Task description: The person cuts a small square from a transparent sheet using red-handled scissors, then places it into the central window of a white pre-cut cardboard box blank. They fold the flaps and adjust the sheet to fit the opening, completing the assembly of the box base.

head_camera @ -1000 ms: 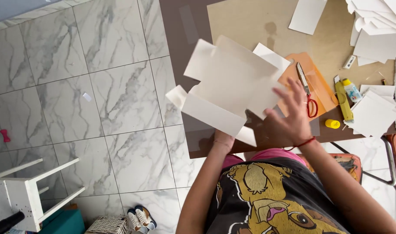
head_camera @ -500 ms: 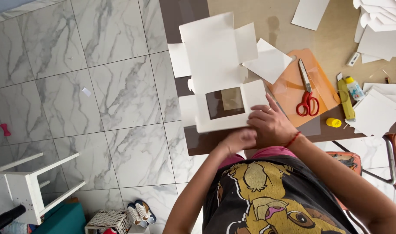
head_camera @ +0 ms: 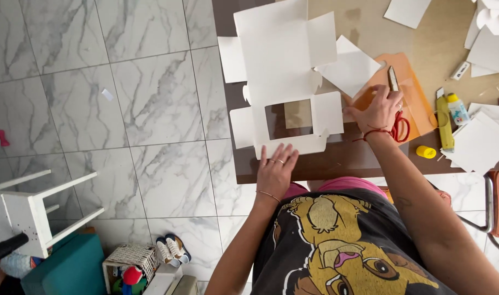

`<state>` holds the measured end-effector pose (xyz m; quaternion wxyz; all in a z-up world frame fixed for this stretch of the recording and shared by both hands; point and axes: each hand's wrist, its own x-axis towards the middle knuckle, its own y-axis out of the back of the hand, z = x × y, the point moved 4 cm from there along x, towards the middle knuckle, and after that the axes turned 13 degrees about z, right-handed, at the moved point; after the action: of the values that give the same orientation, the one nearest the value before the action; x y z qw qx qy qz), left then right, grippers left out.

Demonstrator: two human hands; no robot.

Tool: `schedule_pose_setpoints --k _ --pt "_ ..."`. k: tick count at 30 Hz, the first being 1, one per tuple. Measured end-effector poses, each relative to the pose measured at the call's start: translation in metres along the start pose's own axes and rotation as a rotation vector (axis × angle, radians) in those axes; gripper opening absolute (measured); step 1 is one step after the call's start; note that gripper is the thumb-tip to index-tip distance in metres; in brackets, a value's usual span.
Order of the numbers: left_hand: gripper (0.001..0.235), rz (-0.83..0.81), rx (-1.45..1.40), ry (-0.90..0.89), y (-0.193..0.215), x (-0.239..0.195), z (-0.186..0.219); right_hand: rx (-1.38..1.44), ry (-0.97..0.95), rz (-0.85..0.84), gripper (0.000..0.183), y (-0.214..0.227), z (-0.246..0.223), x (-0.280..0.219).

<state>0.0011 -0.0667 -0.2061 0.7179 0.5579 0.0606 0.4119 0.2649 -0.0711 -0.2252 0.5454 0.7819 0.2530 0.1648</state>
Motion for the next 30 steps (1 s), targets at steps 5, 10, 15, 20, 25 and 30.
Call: schedule_pose_setpoints --k 5,10,15,20,25,30 --pt "0.039 -0.093 -0.012 0.003 -0.023 -0.038 0.003 0.064 -0.072 0.032 0.060 -0.030 0.035 -0.001" --pt "0.042 -0.158 0.015 0.004 -0.023 -0.042 0.001 0.210 -0.133 0.111 0.031 -0.033 0.054 0.008" --pt "0.044 -0.360 -0.103 0.053 -0.015 -0.032 0.004 0.302 -0.338 0.024 0.004 -0.016 0.068 0.017" --pt "0.040 -0.292 -0.112 0.053 -0.012 -0.028 0.002 0.311 -0.299 0.098 0.006 0.017 0.070 0.017" --pt "0.036 -0.233 -0.126 0.061 -0.006 -0.020 -0.001 0.324 -0.229 0.114 0.007 0.045 0.065 0.011" --pt "0.031 -0.219 -0.181 0.105 -0.005 -0.015 -0.004 0.332 0.030 0.260 0.007 0.041 0.083 0.011"
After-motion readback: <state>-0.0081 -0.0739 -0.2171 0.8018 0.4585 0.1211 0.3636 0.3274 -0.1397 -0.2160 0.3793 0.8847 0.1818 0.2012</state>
